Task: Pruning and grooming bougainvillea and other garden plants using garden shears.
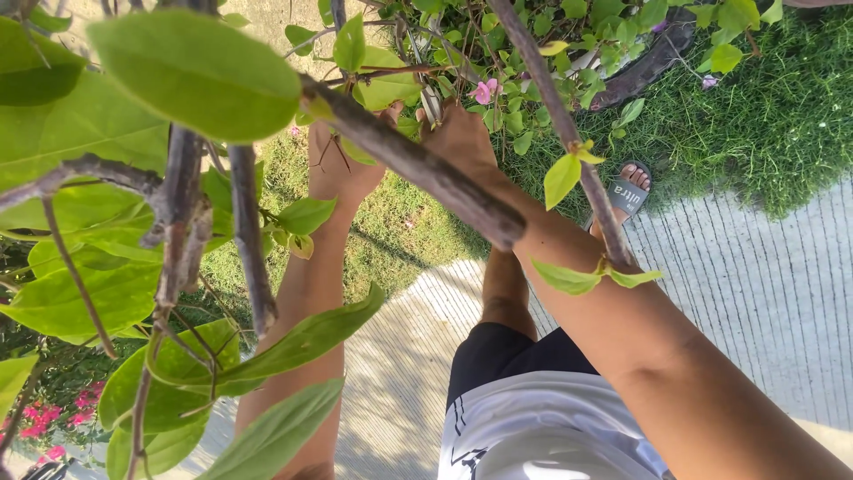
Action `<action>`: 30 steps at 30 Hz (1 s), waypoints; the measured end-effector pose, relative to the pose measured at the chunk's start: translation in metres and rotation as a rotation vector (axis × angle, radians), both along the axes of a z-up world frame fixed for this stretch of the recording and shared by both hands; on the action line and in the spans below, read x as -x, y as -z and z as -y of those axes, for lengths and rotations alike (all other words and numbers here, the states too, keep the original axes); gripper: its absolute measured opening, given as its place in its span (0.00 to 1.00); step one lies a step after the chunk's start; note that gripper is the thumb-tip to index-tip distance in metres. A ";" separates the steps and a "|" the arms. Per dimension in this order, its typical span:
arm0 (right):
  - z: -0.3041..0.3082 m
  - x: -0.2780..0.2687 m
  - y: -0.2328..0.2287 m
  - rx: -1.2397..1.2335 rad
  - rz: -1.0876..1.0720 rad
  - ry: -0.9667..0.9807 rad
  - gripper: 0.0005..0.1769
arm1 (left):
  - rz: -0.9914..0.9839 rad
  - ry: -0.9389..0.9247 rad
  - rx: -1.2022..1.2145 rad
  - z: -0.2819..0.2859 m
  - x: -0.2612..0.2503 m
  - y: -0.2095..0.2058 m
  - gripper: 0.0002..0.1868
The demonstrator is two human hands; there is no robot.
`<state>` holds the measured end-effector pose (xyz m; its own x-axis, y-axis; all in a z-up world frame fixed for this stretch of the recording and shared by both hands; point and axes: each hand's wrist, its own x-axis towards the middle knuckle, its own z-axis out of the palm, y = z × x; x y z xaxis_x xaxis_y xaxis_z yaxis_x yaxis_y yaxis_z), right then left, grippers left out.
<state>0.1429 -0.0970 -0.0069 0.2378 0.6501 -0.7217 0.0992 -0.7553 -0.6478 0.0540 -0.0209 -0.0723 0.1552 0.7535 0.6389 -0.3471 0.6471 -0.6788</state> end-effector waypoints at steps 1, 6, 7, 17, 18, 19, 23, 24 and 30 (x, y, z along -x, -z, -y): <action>-0.001 0.001 0.000 0.016 0.012 -0.002 0.20 | -0.025 -0.003 0.037 -0.002 0.008 -0.001 0.49; 0.002 0.008 0.003 -0.033 0.089 0.042 0.23 | -0.065 0.021 0.123 0.003 0.037 -0.018 0.47; 0.002 0.008 0.000 -0.035 0.073 0.085 0.23 | -0.075 0.039 0.157 0.006 0.042 -0.023 0.44; 0.024 0.012 0.006 -0.044 -0.269 0.085 0.34 | -0.063 0.211 0.316 -0.027 0.188 0.128 0.38; 0.033 0.021 0.031 -0.045 -0.267 0.082 0.34 | -0.061 0.209 0.314 -0.019 0.215 0.107 0.38; 0.044 0.029 0.056 -0.092 -0.305 0.110 0.37 | 0.107 0.265 0.475 -0.021 0.208 0.104 0.37; 0.086 0.036 0.105 -0.183 -0.339 0.133 0.41 | 0.810 0.490 1.099 -0.004 0.145 0.034 0.31; 0.101 0.037 0.099 -0.183 -0.332 0.130 0.41 | 0.993 0.549 1.249 -0.004 0.163 0.025 0.29; 0.168 0.008 0.034 -0.033 -0.450 0.135 0.33 | 1.882 0.364 1.421 0.023 0.037 -0.133 0.18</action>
<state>0.1354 -0.2648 -0.0413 -0.0102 0.6591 -0.7520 -0.2952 -0.7205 -0.6275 0.0165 -0.0443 0.0611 0.4273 0.7651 -0.4817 0.8934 -0.4391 0.0950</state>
